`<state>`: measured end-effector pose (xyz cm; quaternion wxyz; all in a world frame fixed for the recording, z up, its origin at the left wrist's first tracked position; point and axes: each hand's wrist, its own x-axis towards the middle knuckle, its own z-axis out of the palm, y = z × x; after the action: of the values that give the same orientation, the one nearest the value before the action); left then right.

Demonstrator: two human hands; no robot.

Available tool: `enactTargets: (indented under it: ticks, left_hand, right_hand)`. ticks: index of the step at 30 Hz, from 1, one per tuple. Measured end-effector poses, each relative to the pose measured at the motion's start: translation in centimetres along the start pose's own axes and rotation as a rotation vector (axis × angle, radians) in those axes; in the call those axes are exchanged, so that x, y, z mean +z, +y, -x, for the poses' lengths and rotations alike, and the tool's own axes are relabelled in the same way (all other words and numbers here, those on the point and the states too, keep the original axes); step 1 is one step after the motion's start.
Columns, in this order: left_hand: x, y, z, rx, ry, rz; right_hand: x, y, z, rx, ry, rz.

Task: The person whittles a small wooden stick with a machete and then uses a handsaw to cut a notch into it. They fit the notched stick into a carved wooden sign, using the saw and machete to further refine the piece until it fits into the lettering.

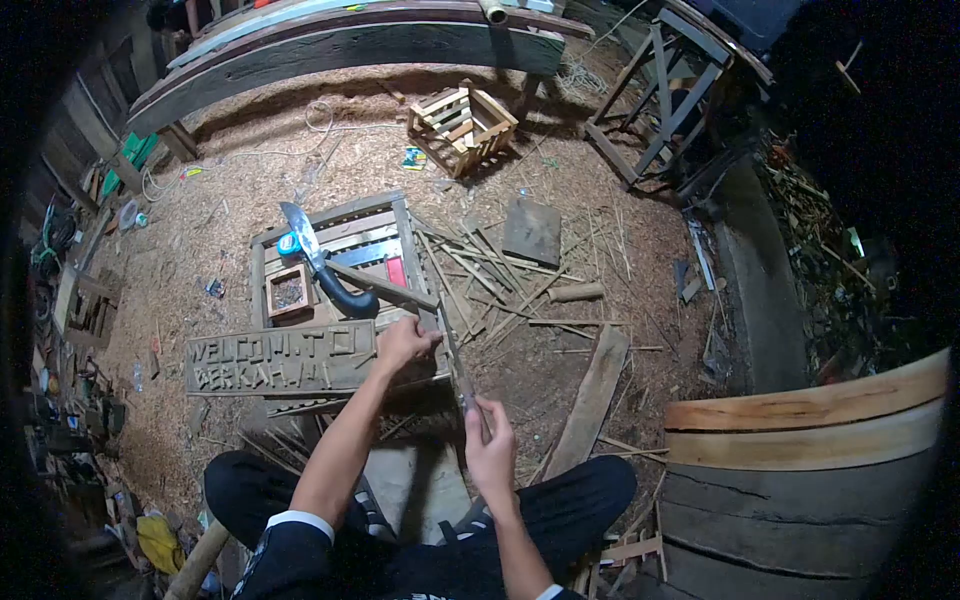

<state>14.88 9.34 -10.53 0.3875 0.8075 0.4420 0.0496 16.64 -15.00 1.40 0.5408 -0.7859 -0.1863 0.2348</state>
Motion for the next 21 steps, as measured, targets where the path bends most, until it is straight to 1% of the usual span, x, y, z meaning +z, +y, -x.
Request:
enactTargets:
  ticks: [1,3,4,6,7,11,13,14,15,17,19,21]
  left_hand:
    - [0.4,-0.3,0.0,0.023,0.006,-0.018]
    - [0.4,-0.4,0.3,0.017,0.038,-0.016]
    - [-0.2,0.1,0.5,-0.010,0.008,0.012]
    - [-0.5,0.8,0.6,-0.053,-0.065,0.071]
    - [-0.1,0.9,0.5,-0.043,-0.065,0.073]
    - [0.3,-0.1,0.3,0.015,0.037,-0.005]
    - [0.9,-0.3,0.1,-0.030,0.024,0.036]
    - [0.7,-0.5,-0.3,-0.039,-0.054,0.067]
    - [1.4,-0.8,-0.5,-0.029,-0.056,0.064]
    - [2.4,-1.8,-0.9,0.005,0.057,0.002]
    - [1.5,-1.6,-1.3,-0.008,0.038,0.018]
    - [1.4,-1.0,-0.7,-0.033,-0.033,0.056]
  right_hand:
    - [0.2,0.3,-0.2,0.002,-0.004,-0.005]
    - [0.6,1.4,-0.7,-0.118,0.044,0.075]
    - [0.1,0.0,-0.8,-0.020,0.006,0.042]
    - [-1.4,0.0,-0.1,0.026,0.001,0.042]
    - [-1.7,-0.1,-0.2,0.046,-0.016,0.029]
    - [-0.9,-1.5,0.2,0.017,0.003,-0.004]
    - [-1.5,-1.2,-0.6,-0.011,-0.031,0.008]
    - [-2.0,-1.2,-0.7,-0.036,-0.056,0.018]
    - [-2.4,-1.0,-0.3,-0.039,-0.046,0.015]
    - [-2.8,-0.1,0.4,-0.099,-0.024,0.153]
    - [-2.2,-1.3,0.1,-0.073,0.003,0.130]
    - [-2.9,-2.4,-0.4,0.017,-0.031,-0.017]
